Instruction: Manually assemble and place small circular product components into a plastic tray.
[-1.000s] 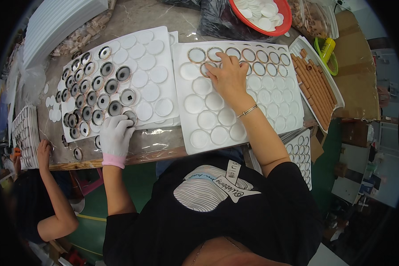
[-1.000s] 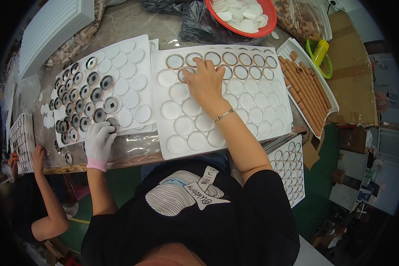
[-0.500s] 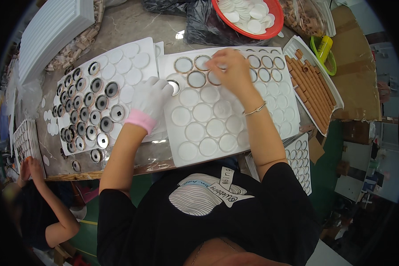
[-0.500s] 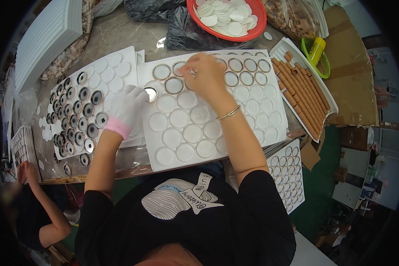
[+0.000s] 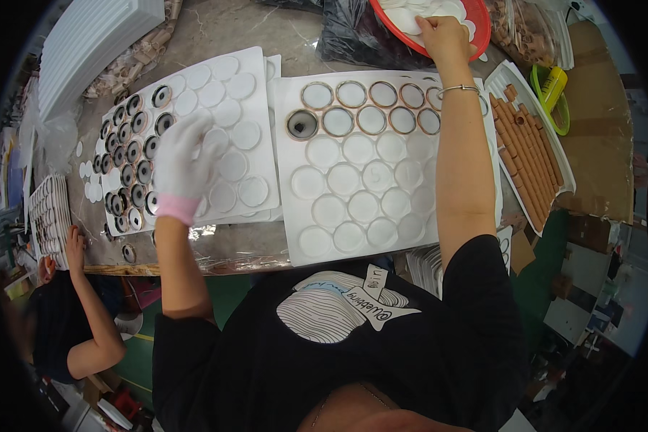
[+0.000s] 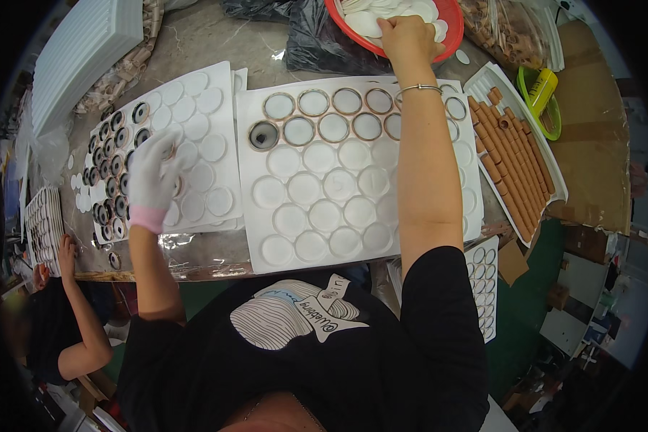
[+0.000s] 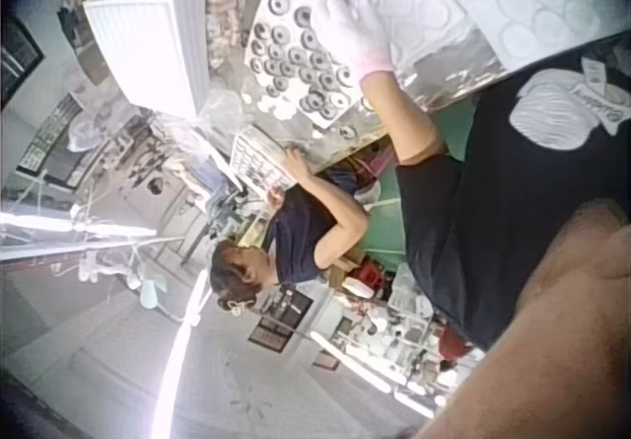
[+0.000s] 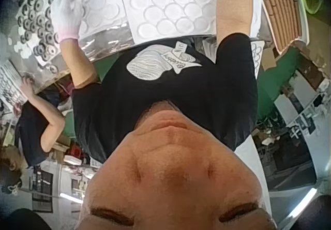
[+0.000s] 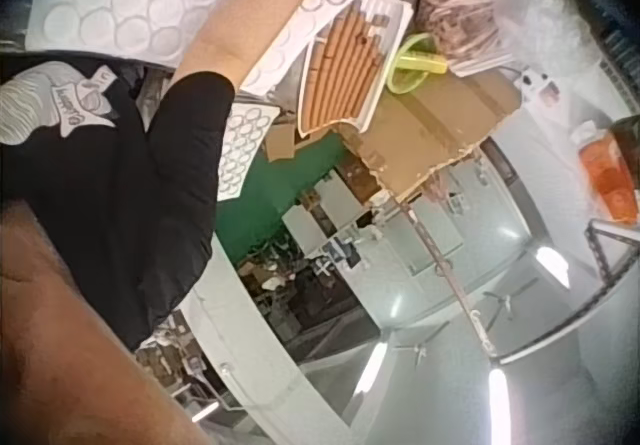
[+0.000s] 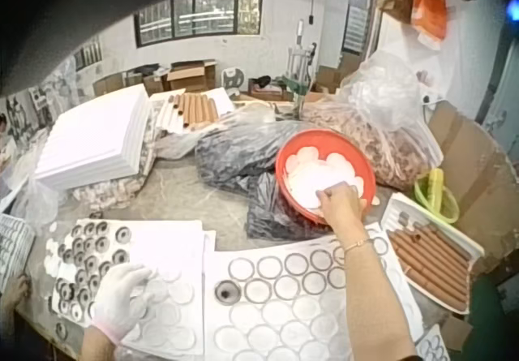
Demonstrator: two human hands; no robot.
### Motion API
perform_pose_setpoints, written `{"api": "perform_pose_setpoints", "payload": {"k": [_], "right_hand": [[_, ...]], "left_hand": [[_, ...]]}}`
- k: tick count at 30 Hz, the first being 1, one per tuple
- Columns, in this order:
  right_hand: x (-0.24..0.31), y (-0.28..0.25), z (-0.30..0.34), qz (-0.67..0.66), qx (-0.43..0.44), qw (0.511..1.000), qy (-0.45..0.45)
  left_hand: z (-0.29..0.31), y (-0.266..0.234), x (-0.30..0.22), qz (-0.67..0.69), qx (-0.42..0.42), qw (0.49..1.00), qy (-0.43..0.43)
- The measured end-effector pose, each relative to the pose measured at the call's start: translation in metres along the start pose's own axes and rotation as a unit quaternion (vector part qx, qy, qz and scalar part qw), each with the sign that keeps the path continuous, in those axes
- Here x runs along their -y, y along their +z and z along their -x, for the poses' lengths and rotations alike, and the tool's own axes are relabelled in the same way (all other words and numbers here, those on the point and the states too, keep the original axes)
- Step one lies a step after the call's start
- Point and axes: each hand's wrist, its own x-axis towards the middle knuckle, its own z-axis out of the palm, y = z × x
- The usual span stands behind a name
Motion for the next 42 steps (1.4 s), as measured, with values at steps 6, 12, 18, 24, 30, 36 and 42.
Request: {"api": "perform_pose_setpoints", "payload": {"k": [6,12,18,24,30,36,42], "right_hand": [[-0.005,-0.03,0.039,0.005,-0.205,0.972,-0.115],[0.068,0.01,0.151,-0.26,0.143,0.943,-0.153],[0.102,0.013,0.179,-0.096,0.204,0.959,-0.168],[0.094,0.014,0.211,-0.069,0.01,0.937,-0.341],[0.099,-0.004,0.221,-0.009,0.049,0.955,-0.292],[0.093,-0.003,0.215,-0.124,0.115,0.944,-0.283],[0.052,-0.002,0.148,-0.257,0.021,0.935,-0.242]], "left_hand": [[0.107,-0.047,0.03,-0.057,0.045,0.992,-0.101],[0.119,-0.027,0.041,-0.005,0.043,0.995,-0.092],[0.108,-0.021,0.051,0.019,-0.016,0.997,-0.074],[0.099,-0.022,0.055,-0.05,0.018,0.995,-0.081],[0.088,-0.033,0.036,-0.092,0.009,0.994,-0.059],[0.043,-0.012,-0.044,0.094,0.008,0.986,0.135],[0.012,0.053,-0.088,-0.043,0.121,0.967,0.221]]}}
